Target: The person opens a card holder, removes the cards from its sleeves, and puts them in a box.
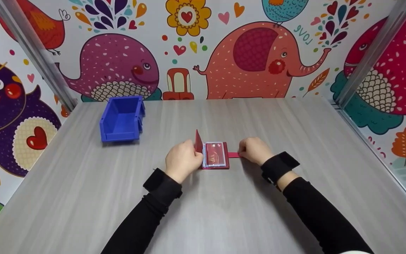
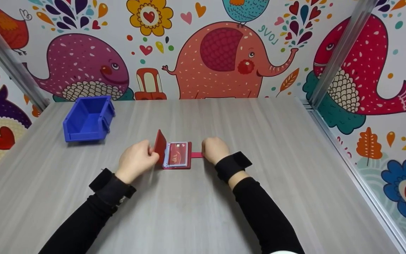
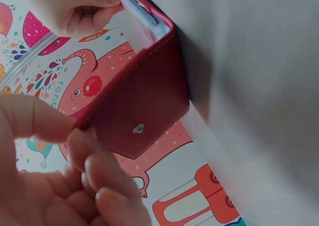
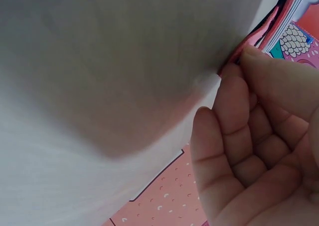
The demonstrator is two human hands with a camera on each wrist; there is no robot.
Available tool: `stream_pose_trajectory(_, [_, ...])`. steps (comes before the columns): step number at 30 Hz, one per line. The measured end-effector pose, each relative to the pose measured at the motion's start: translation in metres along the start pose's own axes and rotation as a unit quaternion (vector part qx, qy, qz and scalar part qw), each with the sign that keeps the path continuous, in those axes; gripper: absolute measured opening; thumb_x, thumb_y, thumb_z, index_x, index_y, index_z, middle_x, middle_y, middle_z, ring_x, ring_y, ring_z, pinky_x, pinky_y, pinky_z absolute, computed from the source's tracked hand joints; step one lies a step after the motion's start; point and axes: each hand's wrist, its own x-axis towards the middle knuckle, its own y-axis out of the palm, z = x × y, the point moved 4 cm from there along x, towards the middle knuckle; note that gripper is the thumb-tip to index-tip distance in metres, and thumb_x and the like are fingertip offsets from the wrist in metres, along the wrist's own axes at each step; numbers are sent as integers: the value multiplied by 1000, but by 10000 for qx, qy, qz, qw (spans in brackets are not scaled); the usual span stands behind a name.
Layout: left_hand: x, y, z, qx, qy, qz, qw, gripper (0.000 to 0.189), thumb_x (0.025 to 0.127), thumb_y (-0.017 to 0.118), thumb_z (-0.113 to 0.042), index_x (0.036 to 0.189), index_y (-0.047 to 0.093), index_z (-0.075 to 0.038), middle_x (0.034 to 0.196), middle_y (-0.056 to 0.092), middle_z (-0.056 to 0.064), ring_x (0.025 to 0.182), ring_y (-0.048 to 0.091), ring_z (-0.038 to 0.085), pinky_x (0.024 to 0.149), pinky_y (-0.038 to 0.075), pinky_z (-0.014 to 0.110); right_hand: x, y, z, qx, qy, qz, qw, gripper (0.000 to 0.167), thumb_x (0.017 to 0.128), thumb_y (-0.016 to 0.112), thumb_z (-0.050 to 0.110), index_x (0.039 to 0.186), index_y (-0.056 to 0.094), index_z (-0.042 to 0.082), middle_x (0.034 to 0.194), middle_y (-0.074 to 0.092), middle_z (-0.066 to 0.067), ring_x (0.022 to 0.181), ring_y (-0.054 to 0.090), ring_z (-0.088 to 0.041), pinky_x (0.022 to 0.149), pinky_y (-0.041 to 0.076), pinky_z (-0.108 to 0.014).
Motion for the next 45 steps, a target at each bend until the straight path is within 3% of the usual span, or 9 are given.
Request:
stream_pose_trajectory(10, [-1, -2, 15, 12, -501, 522, 9974, 8, 77, 60, -15, 73, 54, -10, 65, 53, 1, 59, 50, 21, 55, 42, 39, -1, -1, 1, -4, 36, 5, 10000, 10, 79, 74, 1, 73, 70, 7, 70, 64, -2, 66, 55, -19, 64, 48, -37])
stream_pose_trajectory(16, [-4, -4, 25, 6, -630, 722, 9954, 8, 77, 59, -14, 72, 54, -10, 64, 53, 2, 59, 50, 21, 54, 41, 38, 0, -1, 1, -18, 44, -4, 10000, 12, 78, 73, -1, 71, 70, 8, 68, 63, -1, 65, 54, -19, 64, 47, -37])
stream_pose_trajectory(22, [-6, -4, 33, 67, -799, 904, 9927, 9, 79, 61, -17, 80, 60, -8, 71, 59, 3, 64, 54, 23, 59, 45, 41, -1, -1, 2, 19, -10, -29, 10000, 13, 77, 74, -2, 69, 69, 8, 65, 61, 0, 63, 53, -18, 62, 46, -35])
stream_pose_trajectory(34, [-7, 0, 41, 649, -711, 1254, 9874, 17, 88, 67, -18, 83, 65, -1, 89, 70, 16, 82, 67, 35, 67, 52, 48, 0, -1, 2, 3, 61, -14, 10000, 11, 79, 73, -1, 71, 70, 7, 66, 62, -1, 62, 52, -18, 63, 46, -36])
stream_pose_trajectory(45, [-6, 8, 47, 954, -890, 1743, 9760, 18, 90, 67, -21, 92, 71, -3, 101, 71, 15, 92, 67, 33, 73, 53, 49, 0, 0, 1, 17, 26, -5, 10000, 12, 77, 70, -2, 70, 69, 7, 66, 61, 0, 63, 51, -17, 63, 46, -35])
